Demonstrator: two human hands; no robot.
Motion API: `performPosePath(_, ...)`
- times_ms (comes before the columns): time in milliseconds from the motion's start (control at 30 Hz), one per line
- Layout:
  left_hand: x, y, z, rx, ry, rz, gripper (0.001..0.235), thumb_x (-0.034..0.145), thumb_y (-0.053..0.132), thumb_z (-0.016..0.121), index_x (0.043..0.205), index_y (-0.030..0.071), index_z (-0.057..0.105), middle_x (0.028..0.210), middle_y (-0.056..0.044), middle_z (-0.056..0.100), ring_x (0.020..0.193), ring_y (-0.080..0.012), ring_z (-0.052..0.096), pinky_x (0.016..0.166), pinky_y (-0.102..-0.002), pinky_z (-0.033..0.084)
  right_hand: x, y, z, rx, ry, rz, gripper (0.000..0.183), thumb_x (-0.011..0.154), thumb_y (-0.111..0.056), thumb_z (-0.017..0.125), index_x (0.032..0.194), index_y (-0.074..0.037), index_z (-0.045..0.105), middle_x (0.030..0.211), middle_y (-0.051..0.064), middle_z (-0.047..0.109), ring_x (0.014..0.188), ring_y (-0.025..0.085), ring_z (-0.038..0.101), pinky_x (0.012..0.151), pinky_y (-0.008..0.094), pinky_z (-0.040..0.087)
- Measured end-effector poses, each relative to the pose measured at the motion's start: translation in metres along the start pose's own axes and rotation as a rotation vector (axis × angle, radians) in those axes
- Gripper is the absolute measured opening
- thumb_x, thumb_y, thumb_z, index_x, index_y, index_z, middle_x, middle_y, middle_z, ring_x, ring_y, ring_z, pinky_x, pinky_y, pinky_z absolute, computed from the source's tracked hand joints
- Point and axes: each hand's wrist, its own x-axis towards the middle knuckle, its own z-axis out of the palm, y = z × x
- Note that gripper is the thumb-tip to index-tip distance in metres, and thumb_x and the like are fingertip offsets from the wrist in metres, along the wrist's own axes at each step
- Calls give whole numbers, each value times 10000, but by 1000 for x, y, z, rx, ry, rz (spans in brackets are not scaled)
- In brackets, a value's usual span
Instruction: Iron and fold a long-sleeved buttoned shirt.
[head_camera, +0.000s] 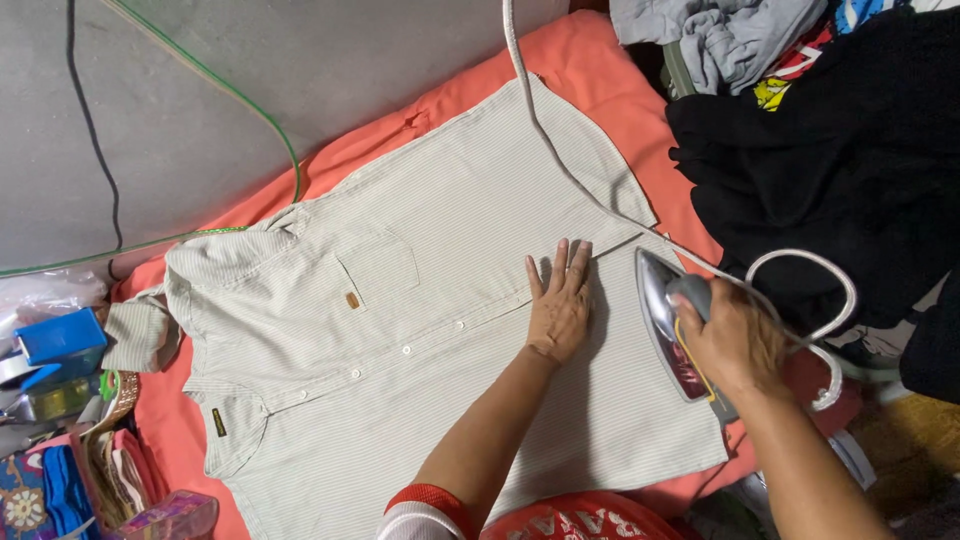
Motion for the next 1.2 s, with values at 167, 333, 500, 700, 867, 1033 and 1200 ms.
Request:
performPosePath(167, -7, -8, -4, -148, -95, 16, 516, 1005, 203, 505, 1496, 57, 448, 1715, -42, 146, 1588, -293, 45, 1207, -732, 25, 29, 18, 1, 64, 76, 98, 599, 1005, -561, 543, 1205, -1, 622, 929, 291, 730, 884, 471, 713, 764, 562, 552)
performPosePath(333, 0, -12, -1, -261, 32, 91, 597, 972, 209, 569, 1545, 104, 441, 1658, -6, 293, 1579, -249, 123, 1244, -712, 37, 23, 18, 1, 126, 102, 94, 594, 1020, -561, 541, 1177, 6, 623, 905, 299, 734, 881, 476, 712, 785, 561, 546)
performPosePath(500, 12, -12, -46, -392, -222, 55, 730, 860, 178, 666, 1534, 172, 386, 1634, -31, 290, 1571, -251, 101, 1234, -651, -2, 10, -3, -8, 65, 158, -141, 526, 971, -519, 576, 1153, -30, 637, 848, 245, 729, 785, 433, 720, 723, 536, 557)
performPosePath(700, -24, -24, -9, -161, 8, -156, 761, 918, 265, 629, 1605, 141, 329, 1705, -38, 245, 1600, -239, 83, 1272, -617, -31, 32, -21, -21, -17, 84, -187, 559, 980, -536, 576, 1180, -15, 617, 790, 216, 735, 728, 390, 739, 660, 504, 579)
performPosePath(867, -59, -46, -2, -180, -70, -342, 784, 1005, 525, 355, 1586, 31, 174, 1683, -120, 111, 1557, -289, -2, 1204, -628, -77, 39, -24, -6, -47, 137, -363, 565, 943, -533, 586, 1176, -19, 626, 819, 211, 740, 712, 369, 743, 609, 483, 581)
performPosePath(1033, -70, -52, -6, -201, -171, -420, 819, 1004, 568, 300, 1593, 24, 133, 1696, -112, 58, 1558, -289, -36, 1199, -631, -87, 47, -46, -22, -176, -1, -316, 541, 965, -573, 573, 1128, -62, 640, 766, 176, 748, 716, 332, 758, 644, 463, 599)
performPosePath(1200, -70, -56, -1, -250, -89, -427, 834, 991, 560, 336, 1606, 29, 145, 1709, -101, 74, 1572, -281, -11, 1216, -608, -73, 59, -43, -19, -199, 45, -395, 588, 889, -637, 625, 1102, -93, 689, 796, 148, 759, 755, 321, 756, 666, 464, 596)
